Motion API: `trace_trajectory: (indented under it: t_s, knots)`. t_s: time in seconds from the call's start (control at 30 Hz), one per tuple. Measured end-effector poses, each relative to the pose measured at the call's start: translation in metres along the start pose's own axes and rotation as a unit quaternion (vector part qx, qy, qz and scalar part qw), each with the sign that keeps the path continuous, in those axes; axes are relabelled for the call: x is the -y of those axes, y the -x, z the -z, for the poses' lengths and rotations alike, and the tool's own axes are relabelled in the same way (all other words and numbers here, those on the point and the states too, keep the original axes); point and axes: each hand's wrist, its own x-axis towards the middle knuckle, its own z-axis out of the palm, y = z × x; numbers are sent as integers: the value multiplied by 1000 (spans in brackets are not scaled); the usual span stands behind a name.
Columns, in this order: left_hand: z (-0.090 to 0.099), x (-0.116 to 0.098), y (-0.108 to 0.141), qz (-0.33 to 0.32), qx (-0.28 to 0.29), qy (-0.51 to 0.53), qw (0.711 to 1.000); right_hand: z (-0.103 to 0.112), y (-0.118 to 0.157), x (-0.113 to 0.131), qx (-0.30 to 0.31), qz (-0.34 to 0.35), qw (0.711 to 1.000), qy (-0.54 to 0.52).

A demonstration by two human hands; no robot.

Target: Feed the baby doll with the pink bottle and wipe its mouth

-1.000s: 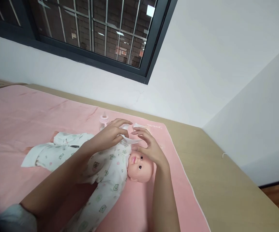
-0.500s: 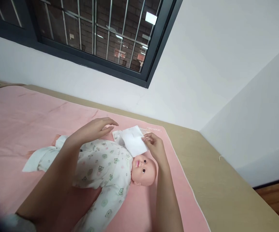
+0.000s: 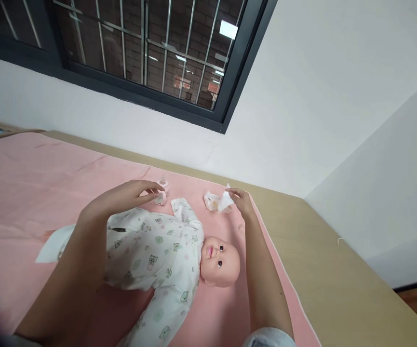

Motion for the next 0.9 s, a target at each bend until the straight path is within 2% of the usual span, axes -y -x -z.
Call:
trace_trajectory:
  t_s: [0.17, 0.33, 0.5, 0.7, 0.9]
  knots:
    - [0, 0, -1, 11, 9, -16, 1000, -3, -24, -14, -15, -17, 998, -62]
    - [-2, 3, -3, 17, 28, -19, 999, -5, -19, -34, 24, -76, 996, 26]
    - [-4, 8, -5, 20, 40, -15, 999, 0, -10, -49, 22, -85, 990, 108]
    - [-3, 10, -5, 25, 33, -14, 999, 16, -3, -55, -51, -55, 968, 239]
    - [-2, 15, -4, 37, 18, -26, 999, 28, 35, -58, -148, -53, 943, 293]
